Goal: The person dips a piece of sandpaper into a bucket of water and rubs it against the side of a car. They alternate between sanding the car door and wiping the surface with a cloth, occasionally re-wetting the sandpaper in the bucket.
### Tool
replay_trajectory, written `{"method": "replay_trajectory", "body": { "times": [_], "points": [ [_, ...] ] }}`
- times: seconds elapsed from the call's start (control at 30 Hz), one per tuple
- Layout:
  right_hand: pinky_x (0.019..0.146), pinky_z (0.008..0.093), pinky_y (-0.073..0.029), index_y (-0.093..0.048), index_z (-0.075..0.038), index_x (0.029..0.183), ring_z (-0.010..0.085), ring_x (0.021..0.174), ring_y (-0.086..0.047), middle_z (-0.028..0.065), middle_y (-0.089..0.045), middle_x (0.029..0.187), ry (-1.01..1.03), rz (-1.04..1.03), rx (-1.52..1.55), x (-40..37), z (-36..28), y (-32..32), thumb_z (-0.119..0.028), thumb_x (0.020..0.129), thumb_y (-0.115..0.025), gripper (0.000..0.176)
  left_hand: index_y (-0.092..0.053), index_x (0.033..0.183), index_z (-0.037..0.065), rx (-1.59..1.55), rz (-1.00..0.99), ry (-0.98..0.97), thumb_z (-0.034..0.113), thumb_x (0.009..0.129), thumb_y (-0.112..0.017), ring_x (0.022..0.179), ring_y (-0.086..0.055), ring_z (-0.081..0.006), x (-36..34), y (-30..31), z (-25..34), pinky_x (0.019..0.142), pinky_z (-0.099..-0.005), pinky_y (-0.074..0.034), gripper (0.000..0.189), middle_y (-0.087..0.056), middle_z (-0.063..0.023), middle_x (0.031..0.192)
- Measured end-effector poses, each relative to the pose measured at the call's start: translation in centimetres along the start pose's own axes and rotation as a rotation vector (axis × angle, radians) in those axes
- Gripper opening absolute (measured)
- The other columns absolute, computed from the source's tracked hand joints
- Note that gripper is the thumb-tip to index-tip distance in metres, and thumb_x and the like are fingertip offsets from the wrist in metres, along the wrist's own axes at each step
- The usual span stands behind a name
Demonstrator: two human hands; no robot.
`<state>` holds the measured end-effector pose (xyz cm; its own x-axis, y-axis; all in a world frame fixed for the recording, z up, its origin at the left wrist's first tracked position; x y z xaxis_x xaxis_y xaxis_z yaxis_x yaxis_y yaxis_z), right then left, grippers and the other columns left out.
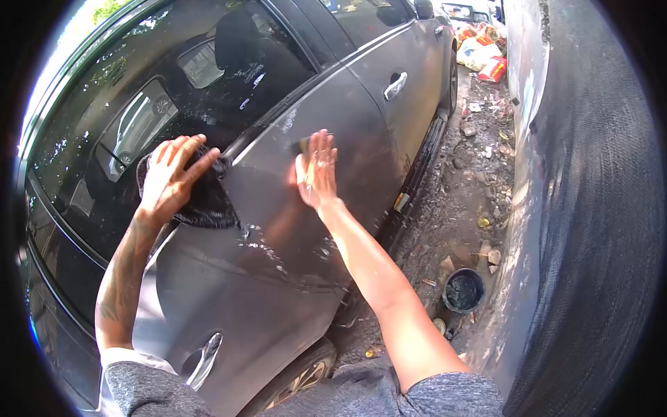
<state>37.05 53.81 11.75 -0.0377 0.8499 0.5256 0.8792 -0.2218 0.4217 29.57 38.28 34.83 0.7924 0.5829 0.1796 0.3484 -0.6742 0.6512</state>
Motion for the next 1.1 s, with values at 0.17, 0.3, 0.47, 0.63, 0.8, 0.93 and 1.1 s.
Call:
{"method": "replay_trajectory", "body": {
  "times": [0.17, 0.3, 0.47, 0.63, 0.8, 0.93, 1.1],
  "points": [
    [0.126, 0.0521, -0.002, -0.013, 0.006, 0.160, 0.0407, 0.157, -0.002, 0.0248, -0.004, 0.170, 0.400, -0.057, 0.320, -10.0, -12.0, -0.2, -0.025, 0.103, -0.037, 0.069, -0.064, 0.133, 0.011, -0.019, -0.195, 0.075, 0.028, 0.081, -0.072, 0.122, -0.057, -0.0327, -1.7, -2.6, -1.2, 0.106, -0.0506, -0.041, 0.055, -0.062, -0.0106, 0.128],
    [0.125, 0.0508, -0.015, -0.024, 0.001, 0.158, 0.0408, 0.152, -0.023, 0.0239, -0.022, 0.165, -0.109, -0.295, 0.696, -2.7, -3.5, -2.3, -0.021, 0.103, -0.041, 0.062, -0.055, 0.143, 0.006, -0.138, -0.212, 0.197, 0.066, 0.071, -0.076, 0.133, -0.049, -0.0355, -1.4, -0.9, 0.1, 0.114, -0.0539, -0.031, 0.097, -0.057, -0.0137, 0.140],
    [0.122, 0.0481, -0.017, -0.026, 0.000, 0.156, 0.0354, 0.143, -0.024, 0.0181, -0.023, 0.157, 0.104, -0.031, 1.018, -5.1, -7.0, -1.5, -0.025, 0.105, -0.042, 0.059, -0.065, 0.119, 0.012, -0.151, -0.146, 0.231, 0.022, 0.064, -0.086, 0.109, -0.059, -0.0281, -1.3, -1.7, -0.4, 0.095, -0.0466, -0.043, 0.060, -0.061, -0.0067, 0.115],
    [0.126, 0.0471, -0.010, -0.021, -0.004, 0.162, 0.0340, 0.158, -0.011, 0.0179, -0.014, 0.170, 0.389, -0.041, 0.269, -3.6, -7.3, 0.5, -0.033, 0.106, -0.041, 0.067, -0.070, 0.119, 0.015, -0.083, 0.001, 0.266, 0.005, 0.060, -0.080, 0.110, -0.060, -0.0299, -1.0, -0.9, -0.6, 0.094, -0.0466, -0.045, 0.060, -0.062, -0.0086, 0.121],
    [0.126, 0.0468, -0.012, -0.027, 0.000, 0.158, 0.0315, 0.156, -0.015, 0.0164, -0.017, 0.169, 0.368, -0.025, 0.622, -5.6, -9.7, 0.2, -0.026, 0.106, -0.043, 0.061, -0.077, 0.109, 0.015, 0.037, 0.001, 0.234, 0.000, 0.068, -0.070, 0.122, -0.059, -0.0303, 0.0, -1.2, -0.1, 0.099, -0.0466, -0.044, 0.044, -0.066, -0.0070, 0.127],
    [0.123, 0.0505, -0.021, -0.033, 0.001, 0.156, 0.0352, 0.154, -0.025, 0.0180, -0.023, 0.167, 0.541, -0.144, 0.286, -8.8, -11.4, 0.0, -0.021, 0.103, -0.044, 0.059, -0.075, 0.111, 0.013, 0.004, 0.044, 0.238, -0.005, 0.065, -0.069, 0.116, -0.061, -0.0306, -0.1, -0.9, -0.2, 0.099, -0.0461, -0.044, 0.049, -0.066, -0.0089, 0.121],
    [0.125, 0.0505, -0.012, -0.015, 0.005, 0.159, 0.0357, 0.156, -0.014, 0.0234, -0.013, 0.168, 0.200, 0.171, -0.040, -0.6, -4.1, -1.4, -0.023, 0.105, -0.032, 0.064, -0.074, 0.113, 0.013, -0.022, -0.012, 0.239, -0.004, 0.062, -0.071, 0.116, -0.060, -0.0301, 0.3, -1.2, -0.1, 0.100, -0.0454, -0.043, 0.054, -0.065, -0.0092, 0.121]
  ]
}}
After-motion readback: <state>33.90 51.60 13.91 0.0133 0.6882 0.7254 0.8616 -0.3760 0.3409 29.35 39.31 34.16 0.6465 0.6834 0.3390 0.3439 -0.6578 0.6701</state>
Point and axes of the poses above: each hand's wrist, its own x-axis towards the middle knuckle, its own y-axis out of the back of the hand, z = x × y, the point moved 10 cm from there along x, towards the middle knuckle
